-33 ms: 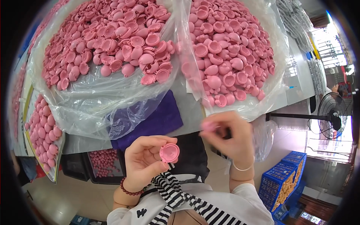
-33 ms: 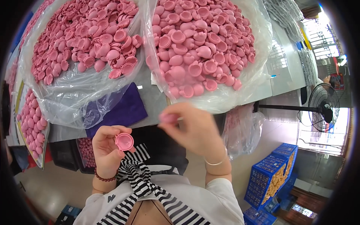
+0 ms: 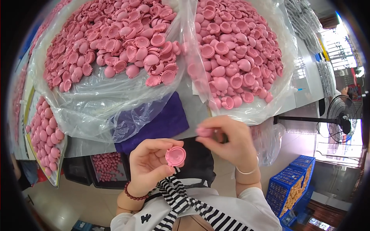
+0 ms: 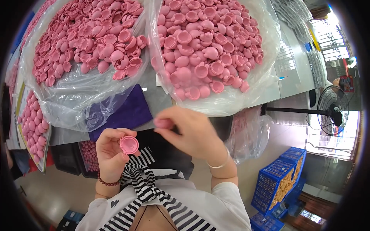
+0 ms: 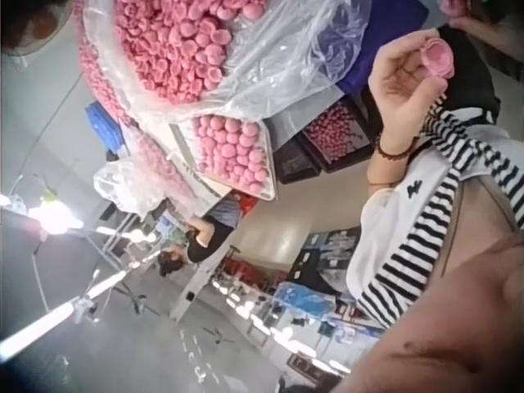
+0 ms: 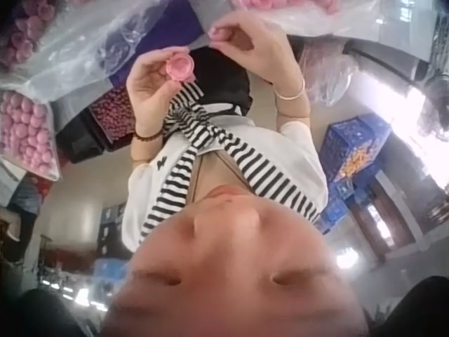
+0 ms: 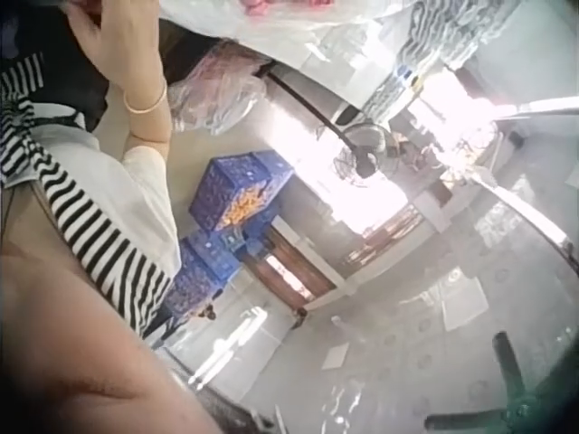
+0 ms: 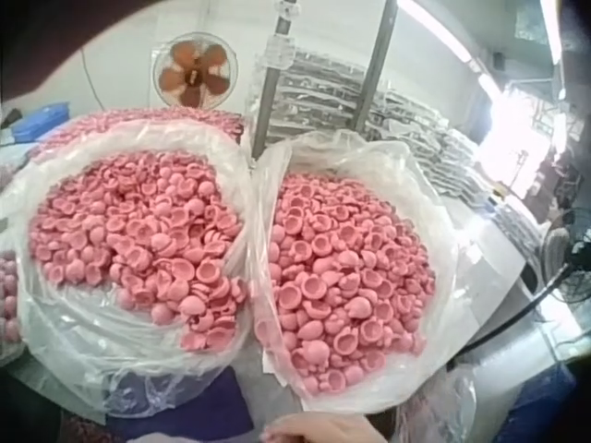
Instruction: Applying glue to pink plastic parts and joining them together.
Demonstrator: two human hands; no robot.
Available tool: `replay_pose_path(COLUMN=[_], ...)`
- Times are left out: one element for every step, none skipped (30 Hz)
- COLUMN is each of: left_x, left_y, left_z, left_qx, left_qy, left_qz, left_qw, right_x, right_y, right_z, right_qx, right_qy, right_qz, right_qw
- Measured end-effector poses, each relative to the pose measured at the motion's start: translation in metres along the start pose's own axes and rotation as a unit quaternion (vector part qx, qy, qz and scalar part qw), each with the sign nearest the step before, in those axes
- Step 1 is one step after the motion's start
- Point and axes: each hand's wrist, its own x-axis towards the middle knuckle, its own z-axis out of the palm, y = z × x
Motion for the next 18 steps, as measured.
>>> replay_pose_path(left_x=[-0.001, -0.001, -0.001, -0.002, -0.002, -0.003, -0.003, -0.006, -0.006, -0.007, -0.006, -0.005, -0.002, -0.001, -0.001, -0.001, -0.001, -0.001], left_y=[0.001, 0.003, 0.004, 0.003, 0.005, 0.006, 0.007, 0.009, 0.01, 0.011, 0.012, 0.01, 0.008, 0.008, 0.007, 0.006, 0.005, 0.004], left_z=[0.001, 0.002, 0.003, 0.003, 0.001, 0.0, -0.003, -0.006, -0.008, -0.01, -0.005, -0.004, -0.003, -0.003, 0.0, 0.001, 0.001, 0.001], left_qx=[0.002, 0.006, 0.01, 0.012, 0.013, 0.013, 0.013, 0.017, 0.045, 0.072, 0.087, 0.086, 0.115, 0.146, 0.142, 0.142, 0.172, 0.201], left_qy=[0.003, 0.008, 0.014, 0.012, 0.015, 0.019, 0.017, 0.028, 0.029, 0.029, 0.052, 0.055, 0.04, 0.026, 0.033, 0.036, 0.037, 0.039], left_qz=[0.001, -0.006, -0.012, -0.009, -0.007, -0.006, -0.003, 0.001, 0.002, 0.002, 0.001, 0.001, 0.015, 0.028, 0.025, 0.025, 0.038, 0.052], left_qw=[1.0, 1.0, 1.0, 1.0, 1.0, 1.0, 1.0, 0.999, 0.999, 0.997, 0.995, 0.995, 0.992, 0.989, 0.989, 0.989, 0.984, 0.977], right_x=[0.007, 0.014, 0.019, 0.024, 0.025, 0.024, 0.024, 0.028, 0.024, 0.017, 0.008, 0.0, -0.004, 0.004, 0.007, 0.008, 0.009, 0.008], right_y=[0.003, 0.004, 0.005, 0.011, 0.01, 0.009, 0.008, -0.005, -0.006, -0.007, -0.005, -0.004, -0.004, -0.01, -0.01, -0.009, -0.008, -0.006], right_z=[0.009, 0.016, 0.022, 0.027, 0.03, 0.032, 0.033, 0.027, 0.022, 0.019, 0.019, 0.023, 0.025, 0.024, 0.026, 0.029, 0.031, 0.032], right_qx=[0.014, -0.026, -0.066, -0.097, -0.092, -0.084, -0.076, -0.071, -0.019, 0.032, 0.076, 0.111, 0.146, 0.093, 0.095, 0.089, 0.082, 0.083], right_qy=[-0.04, -0.044, -0.048, -0.019, -0.023, -0.02, -0.018, -0.042, -0.039, -0.036, 0.017, 0.023, 0.029, 0.012, 0.01, 0.001, -0.009, -0.012], right_qz=[-0.023, -0.052, -0.081, -0.131, -0.134, -0.111, -0.088, -0.07, -0.063, -0.055, -0.104, -0.113, -0.122, -0.18, -0.179, -0.187, -0.197, -0.197], right_qw=[0.999, 0.997, 0.993, 0.986, 0.987, 0.99, 0.993, 0.994, 0.997, 0.997, 0.992, 0.987, 0.981, 0.979, 0.979, 0.978, 0.977, 0.977])
